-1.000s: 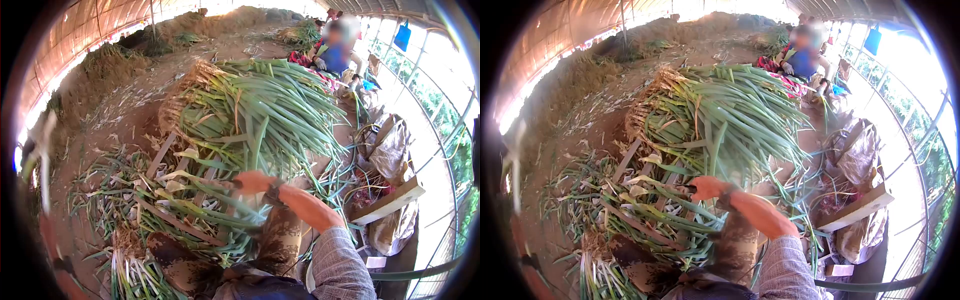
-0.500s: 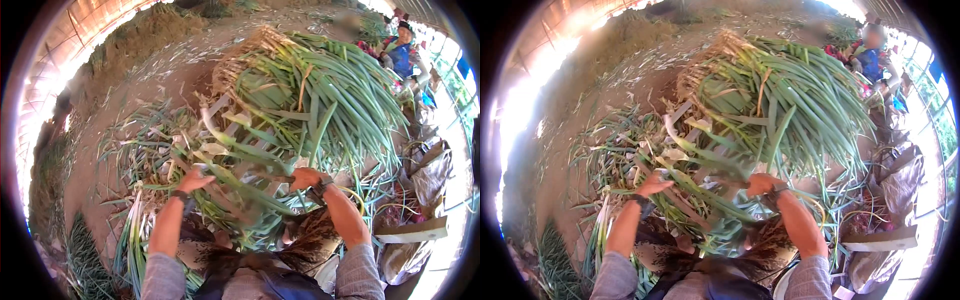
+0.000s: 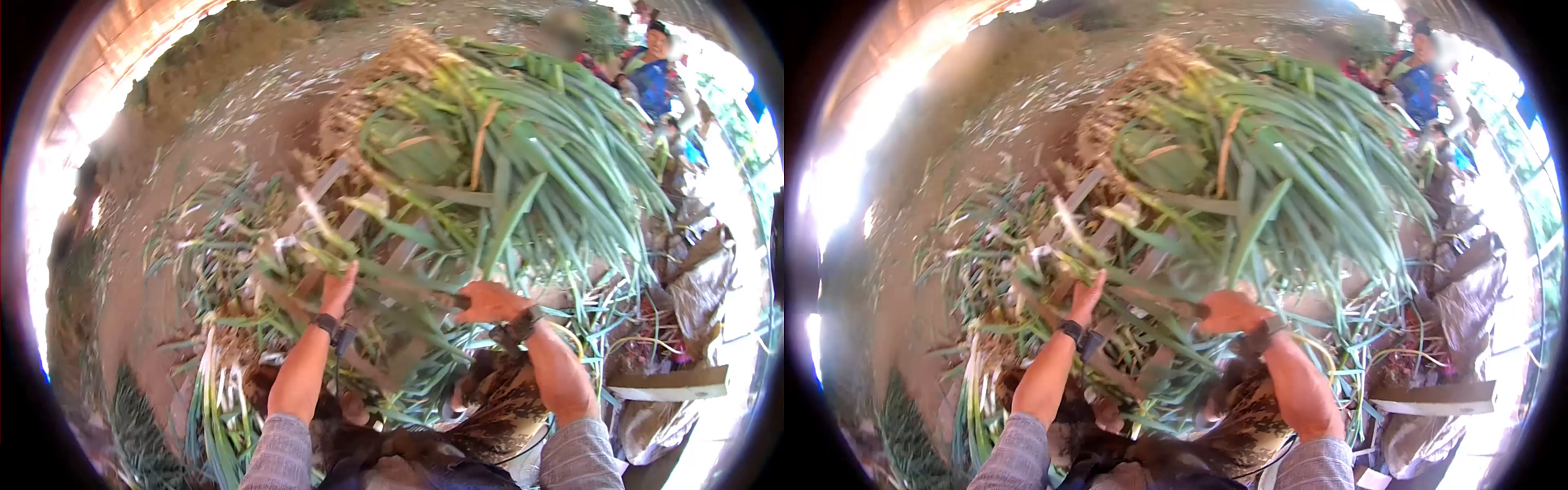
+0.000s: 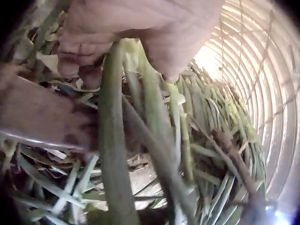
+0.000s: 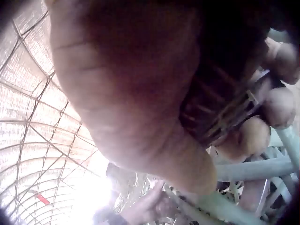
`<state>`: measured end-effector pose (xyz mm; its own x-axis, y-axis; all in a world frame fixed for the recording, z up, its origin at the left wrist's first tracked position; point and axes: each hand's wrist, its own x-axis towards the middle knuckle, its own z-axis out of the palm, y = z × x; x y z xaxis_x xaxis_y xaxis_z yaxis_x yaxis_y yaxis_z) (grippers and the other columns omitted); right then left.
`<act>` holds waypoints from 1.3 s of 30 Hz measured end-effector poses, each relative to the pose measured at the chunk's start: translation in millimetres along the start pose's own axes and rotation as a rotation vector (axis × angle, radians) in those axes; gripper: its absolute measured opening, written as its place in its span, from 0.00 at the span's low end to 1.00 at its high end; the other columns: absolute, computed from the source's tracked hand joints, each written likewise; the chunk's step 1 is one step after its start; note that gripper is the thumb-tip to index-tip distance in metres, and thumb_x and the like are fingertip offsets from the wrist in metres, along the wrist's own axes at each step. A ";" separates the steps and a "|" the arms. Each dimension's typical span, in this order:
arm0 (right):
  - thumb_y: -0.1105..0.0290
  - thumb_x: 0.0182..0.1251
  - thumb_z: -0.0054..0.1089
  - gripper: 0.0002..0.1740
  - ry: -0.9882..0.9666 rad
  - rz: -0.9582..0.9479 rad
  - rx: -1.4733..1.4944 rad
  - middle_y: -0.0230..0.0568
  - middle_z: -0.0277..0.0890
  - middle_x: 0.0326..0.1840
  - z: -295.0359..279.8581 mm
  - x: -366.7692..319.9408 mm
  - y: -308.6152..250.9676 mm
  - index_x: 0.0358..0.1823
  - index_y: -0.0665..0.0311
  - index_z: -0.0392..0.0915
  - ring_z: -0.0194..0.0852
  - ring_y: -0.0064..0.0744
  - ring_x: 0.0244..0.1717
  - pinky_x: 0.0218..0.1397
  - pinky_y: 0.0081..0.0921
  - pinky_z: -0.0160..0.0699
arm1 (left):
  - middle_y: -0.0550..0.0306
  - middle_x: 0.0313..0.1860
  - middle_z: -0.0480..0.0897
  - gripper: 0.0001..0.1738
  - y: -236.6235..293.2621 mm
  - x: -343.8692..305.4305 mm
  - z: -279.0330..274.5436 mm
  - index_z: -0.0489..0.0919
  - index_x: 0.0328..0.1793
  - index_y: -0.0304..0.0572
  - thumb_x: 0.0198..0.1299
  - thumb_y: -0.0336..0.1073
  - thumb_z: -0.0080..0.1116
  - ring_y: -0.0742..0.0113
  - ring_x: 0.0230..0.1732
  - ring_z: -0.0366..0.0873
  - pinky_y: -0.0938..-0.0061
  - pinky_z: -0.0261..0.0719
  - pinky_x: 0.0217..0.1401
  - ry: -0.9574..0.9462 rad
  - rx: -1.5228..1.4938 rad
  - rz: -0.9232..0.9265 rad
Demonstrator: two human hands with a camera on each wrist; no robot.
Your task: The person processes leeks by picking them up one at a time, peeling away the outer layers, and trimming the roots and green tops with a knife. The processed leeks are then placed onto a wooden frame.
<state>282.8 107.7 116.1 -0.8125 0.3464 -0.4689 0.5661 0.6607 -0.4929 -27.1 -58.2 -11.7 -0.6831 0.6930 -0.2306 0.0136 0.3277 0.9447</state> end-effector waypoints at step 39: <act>0.55 0.64 0.63 0.18 1.021 0.185 0.031 0.46 0.80 0.29 -193.2 -72.5 32.3 0.39 0.65 0.82 0.79 0.46 0.29 0.36 0.37 0.76 | 0.36 0.63 0.77 0.33 303.2 135.7 106.0 0.74 0.66 0.35 0.66 0.55 0.57 0.47 0.62 0.76 0.55 0.73 0.67 -0.205 0.732 0.760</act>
<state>333.0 232.6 275.8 -0.4353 0.8495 0.2981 0.6857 0.5274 -0.5016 -38.3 203.3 218.7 -0.1774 0.9494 0.2594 0.8635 0.0237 0.5038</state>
